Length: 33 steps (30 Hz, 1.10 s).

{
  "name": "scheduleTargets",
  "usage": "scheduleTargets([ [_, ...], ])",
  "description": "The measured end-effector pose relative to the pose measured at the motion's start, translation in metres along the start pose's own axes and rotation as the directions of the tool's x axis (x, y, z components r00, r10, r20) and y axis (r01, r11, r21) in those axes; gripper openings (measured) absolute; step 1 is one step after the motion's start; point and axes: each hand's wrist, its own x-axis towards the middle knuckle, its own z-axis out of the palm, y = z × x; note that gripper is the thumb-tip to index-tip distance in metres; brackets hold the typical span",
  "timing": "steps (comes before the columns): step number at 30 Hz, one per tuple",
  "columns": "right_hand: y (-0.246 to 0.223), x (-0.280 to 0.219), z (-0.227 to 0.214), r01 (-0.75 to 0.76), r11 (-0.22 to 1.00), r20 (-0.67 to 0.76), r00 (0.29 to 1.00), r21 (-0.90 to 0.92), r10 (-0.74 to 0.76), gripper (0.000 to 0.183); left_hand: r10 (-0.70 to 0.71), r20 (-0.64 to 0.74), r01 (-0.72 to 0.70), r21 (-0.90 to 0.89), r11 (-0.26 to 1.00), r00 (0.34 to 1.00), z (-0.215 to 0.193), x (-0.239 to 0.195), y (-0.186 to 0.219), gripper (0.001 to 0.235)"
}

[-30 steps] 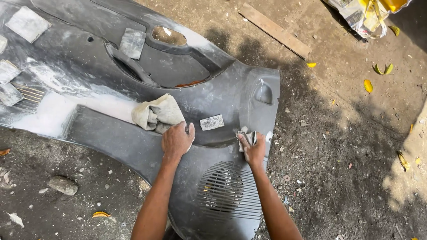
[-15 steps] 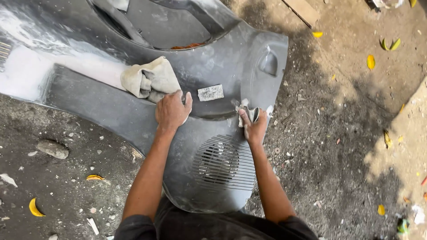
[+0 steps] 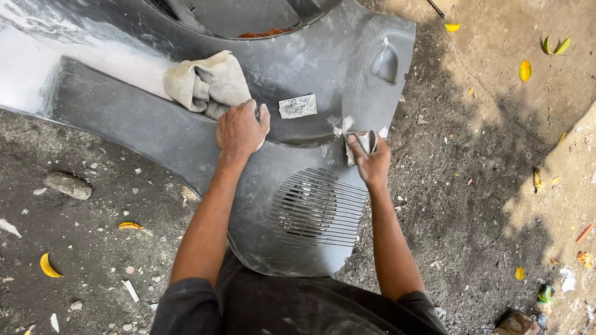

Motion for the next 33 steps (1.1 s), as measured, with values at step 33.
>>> scheduleTargets([
  [33,-0.115,0.101,0.018,0.191,0.713,0.537,0.789,-0.675,0.297,0.044,0.034,-0.017,-0.034,-0.051,0.998,0.999,0.006,0.004,-0.014,0.036],
])
